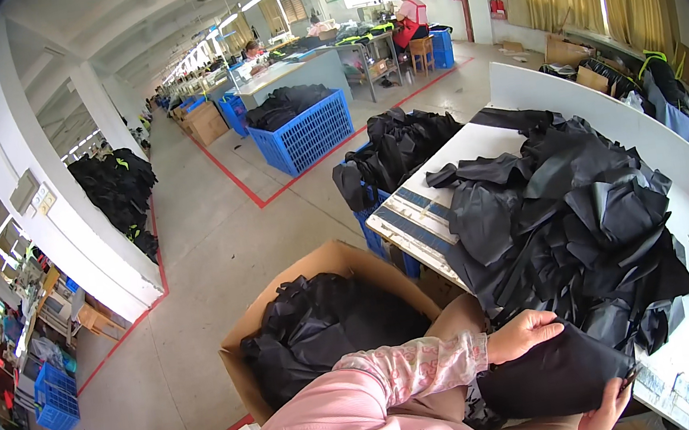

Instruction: Trimming excess material and loose threads from black fabric components using small snips.

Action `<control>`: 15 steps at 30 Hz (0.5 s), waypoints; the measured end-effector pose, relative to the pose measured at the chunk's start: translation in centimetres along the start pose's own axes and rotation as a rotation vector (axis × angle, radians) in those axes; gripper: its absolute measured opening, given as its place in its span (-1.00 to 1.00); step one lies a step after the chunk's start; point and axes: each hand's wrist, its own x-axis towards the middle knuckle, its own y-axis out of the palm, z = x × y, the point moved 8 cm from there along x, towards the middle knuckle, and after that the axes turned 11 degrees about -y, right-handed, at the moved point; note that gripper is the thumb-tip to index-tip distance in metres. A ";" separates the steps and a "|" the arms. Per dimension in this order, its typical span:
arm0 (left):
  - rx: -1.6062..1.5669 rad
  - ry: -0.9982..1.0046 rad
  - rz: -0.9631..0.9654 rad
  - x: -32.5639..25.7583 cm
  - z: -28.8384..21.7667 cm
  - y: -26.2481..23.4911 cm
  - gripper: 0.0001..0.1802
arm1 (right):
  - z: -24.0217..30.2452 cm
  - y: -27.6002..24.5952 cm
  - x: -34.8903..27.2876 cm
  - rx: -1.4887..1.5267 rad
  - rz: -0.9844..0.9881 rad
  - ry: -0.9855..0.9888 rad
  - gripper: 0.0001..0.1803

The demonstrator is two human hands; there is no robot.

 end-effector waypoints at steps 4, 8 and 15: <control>-0.254 -0.169 0.045 0.1 1.5 0.4 -0.81 | -1.7 0.3 -1.3 0.315 -0.137 0.240 -0.43; -0.434 -0.312 0.293 -1.4 1.5 2.4 -0.71 | 1.1 0.7 -0.2 0.382 -0.214 0.256 -0.45; -0.188 -0.238 -0.023 -1.1 1.1 -0.6 -0.40 | -0.5 -0.4 0.5 0.228 -0.281 0.255 -0.55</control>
